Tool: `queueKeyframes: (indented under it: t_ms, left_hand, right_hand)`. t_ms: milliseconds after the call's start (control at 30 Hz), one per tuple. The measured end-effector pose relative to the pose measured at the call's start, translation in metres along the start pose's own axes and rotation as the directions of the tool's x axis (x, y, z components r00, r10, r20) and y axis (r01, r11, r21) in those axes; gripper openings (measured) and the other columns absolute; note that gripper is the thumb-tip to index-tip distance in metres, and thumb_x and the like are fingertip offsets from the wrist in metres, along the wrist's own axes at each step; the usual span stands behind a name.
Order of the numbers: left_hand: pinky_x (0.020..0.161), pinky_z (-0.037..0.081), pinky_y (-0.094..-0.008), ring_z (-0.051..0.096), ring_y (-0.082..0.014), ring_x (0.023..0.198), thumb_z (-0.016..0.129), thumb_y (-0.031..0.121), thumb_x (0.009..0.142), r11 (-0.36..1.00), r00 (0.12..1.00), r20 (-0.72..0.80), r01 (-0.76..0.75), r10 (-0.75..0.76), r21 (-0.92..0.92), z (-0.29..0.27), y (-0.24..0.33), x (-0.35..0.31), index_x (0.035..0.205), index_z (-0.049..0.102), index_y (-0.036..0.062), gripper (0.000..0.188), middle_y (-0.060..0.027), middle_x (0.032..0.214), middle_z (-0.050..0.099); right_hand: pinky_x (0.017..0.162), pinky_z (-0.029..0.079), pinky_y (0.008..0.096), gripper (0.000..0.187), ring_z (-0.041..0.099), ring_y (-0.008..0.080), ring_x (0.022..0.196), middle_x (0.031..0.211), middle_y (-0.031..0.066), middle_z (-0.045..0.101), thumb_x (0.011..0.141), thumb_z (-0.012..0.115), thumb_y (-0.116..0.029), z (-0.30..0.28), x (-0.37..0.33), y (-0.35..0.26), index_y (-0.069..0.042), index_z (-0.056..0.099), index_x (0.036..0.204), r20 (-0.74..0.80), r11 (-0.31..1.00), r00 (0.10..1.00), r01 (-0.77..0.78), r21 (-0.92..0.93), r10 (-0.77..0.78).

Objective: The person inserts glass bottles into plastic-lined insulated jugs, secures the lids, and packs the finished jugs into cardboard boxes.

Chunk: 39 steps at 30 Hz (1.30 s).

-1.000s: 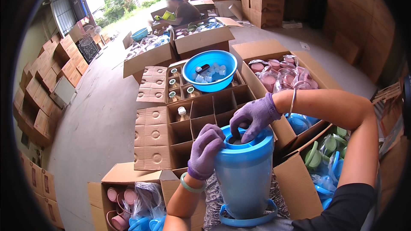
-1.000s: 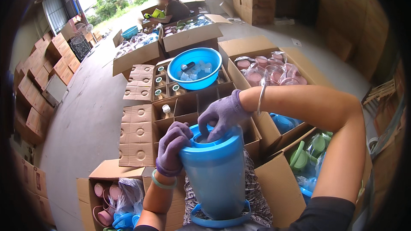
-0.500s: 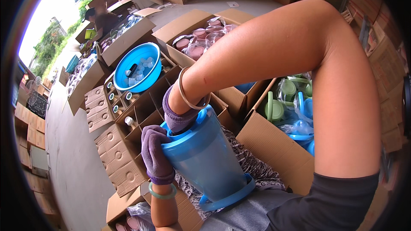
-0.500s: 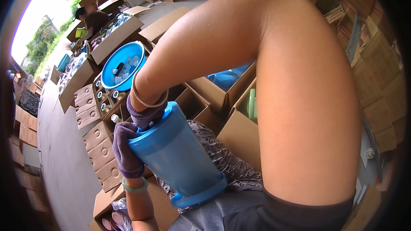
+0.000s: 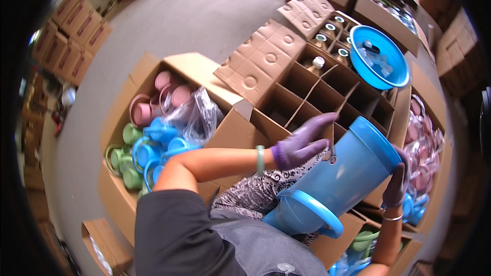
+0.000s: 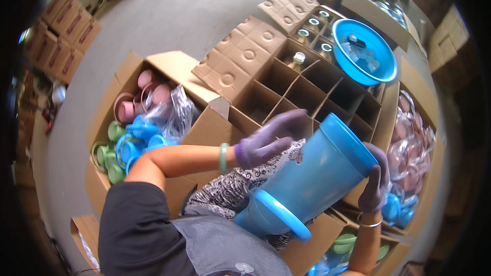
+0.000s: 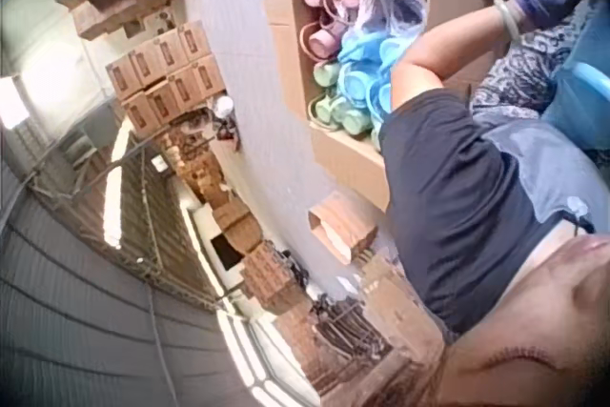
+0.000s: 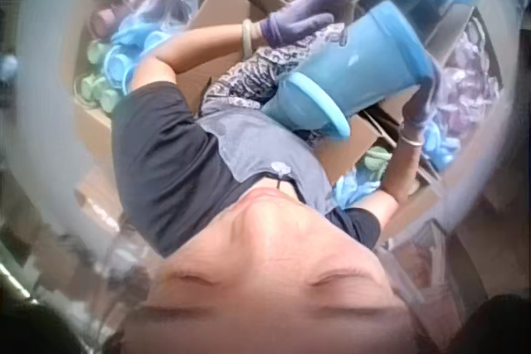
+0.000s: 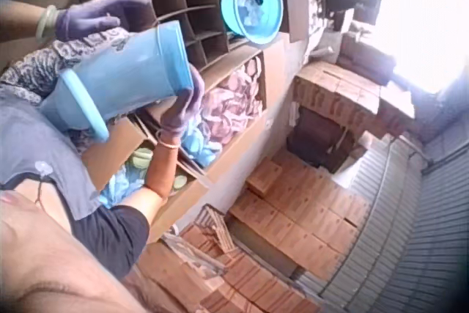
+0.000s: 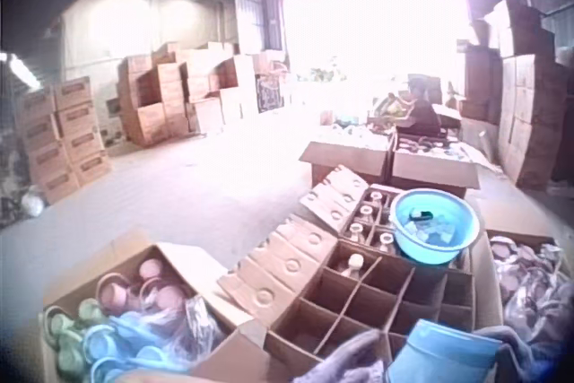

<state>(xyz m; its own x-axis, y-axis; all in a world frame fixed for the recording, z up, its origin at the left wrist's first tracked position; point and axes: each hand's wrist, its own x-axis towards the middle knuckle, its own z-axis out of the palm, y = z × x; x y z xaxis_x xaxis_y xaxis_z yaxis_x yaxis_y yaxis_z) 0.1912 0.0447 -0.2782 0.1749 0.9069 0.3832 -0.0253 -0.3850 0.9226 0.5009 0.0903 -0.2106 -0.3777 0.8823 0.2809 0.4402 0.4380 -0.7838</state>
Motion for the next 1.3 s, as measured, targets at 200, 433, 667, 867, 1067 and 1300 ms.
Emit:
queueKeyframes:
  t_ms: [200, 433, 667, 867, 1067, 1300]
  left_hand:
    - [0.116, 0.015, -0.0566, 0.026, -0.0412, 0.142, 0.06, 0.009, 0.079, 0.107, 0.785, -0.472, 0.471, 0.402, 0.875, -0.189, -0.024, -0.137, 0.146, 0.037, 0.0051, 0.071, -0.022, 0.153, 0.03]
    - [0.111, 0.018, -0.0675, 0.034, -0.0346, 0.14, 0.071, 0.022, 0.072, -0.048, 0.852, 0.081, -0.124, -0.518, 0.991, -0.258, -0.021, -0.114, 0.116, 0.067, 0.0276, 0.044, -0.0103, 0.147, 0.043]
    - [0.072, 0.053, -0.0414, 0.069, -0.0308, 0.075, 0.056, 0.03, 0.09, 0.254, 0.78, -0.129, 0.348, -0.612, 0.902, -0.204, 0.0, 0.098, 0.089, 0.068, 0.0031, 0.03, -0.0168, 0.079, 0.07]
    - [0.064, 0.05, -0.0348, 0.063, -0.0201, 0.067, 0.053, 0.026, 0.09, 0.242, 0.865, 0.153, -0.038, -0.478, 0.969, -0.088, 0.017, 0.237, 0.086, 0.069, 0.005, 0.027, -0.0087, 0.076, 0.068]
    - [0.063, 0.049, -0.0289, 0.06, -0.0141, 0.069, 0.06, 0.023, 0.094, 0.935, 0.928, 0.119, 0.354, -0.353, 0.008, -0.037, 0.048, 0.29, 0.101, 0.065, 0.0025, 0.022, -0.0029, 0.081, 0.064]
    - [0.057, 0.046, -0.0287, 0.058, -0.0089, 0.065, 0.061, 0.031, 0.096, 0.573, 0.888, 0.45, -0.418, 0.094, 0.705, -0.039, -0.093, 0.214, 0.089, 0.069, 0.0031, 0.03, 0.0017, 0.072, 0.062]
  right_hand:
    - [0.098, 0.042, 0.0367, 0.059, 0.056, 0.0239, 0.108, 0.117, 0.0149, 0.06, 0.106, 0.027, -0.044, -0.019, -0.028, 0.042, 0.005, 0.057, 0.119, -0.151, 0.996, 0.988, -0.018, 0.082, 0.03]
    - [0.094, 0.044, 0.0334, 0.056, 0.057, 0.0191, 0.102, 0.109, 0.0112, 0.062, 0.107, 0.028, -0.043, -0.012, -0.001, 0.057, 0.003, 0.058, 0.118, -0.076, 0.929, 0.976, -0.17, 0.329, 0.206]
    - [0.095, 0.047, 0.0322, 0.059, 0.059, 0.021, 0.11, 0.125, 0.0164, 0.06, 0.096, 0.057, -0.044, -0.002, 0.1, -0.054, 0.002, 0.052, 0.133, 0.364, 0.99, 0.926, -0.127, 0.056, 0.099]
    - [0.091, 0.048, 0.0333, 0.067, 0.056, 0.0181, 0.105, 0.117, 0.0136, 0.062, 0.088, 0.069, -0.046, 0.08, 0.188, -0.073, 0.002, 0.051, 0.132, 0.433, 0.955, 0.863, -0.162, -0.25, 0.26]
    - [0.066, 0.056, 0.0356, 0.041, 0.069, 0.0238, 0.068, 0.084, 0.0136, 0.073, 0.08, 0.065, -0.037, 0.053, 0.226, 0.064, 0.002, 0.073, 0.093, 0.289, 0.822, 0.812, -0.354, -0.445, 0.507]
    - [0.086, 0.053, 0.0419, 0.035, 0.069, 0.0341, 0.096, 0.102, 0.0201, 0.071, 0.08, 0.067, -0.032, 0.007, 0.14, 0.201, -0.005, 0.074, 0.101, -0.058, 0.583, 0.818, -0.456, -0.672, 0.572]
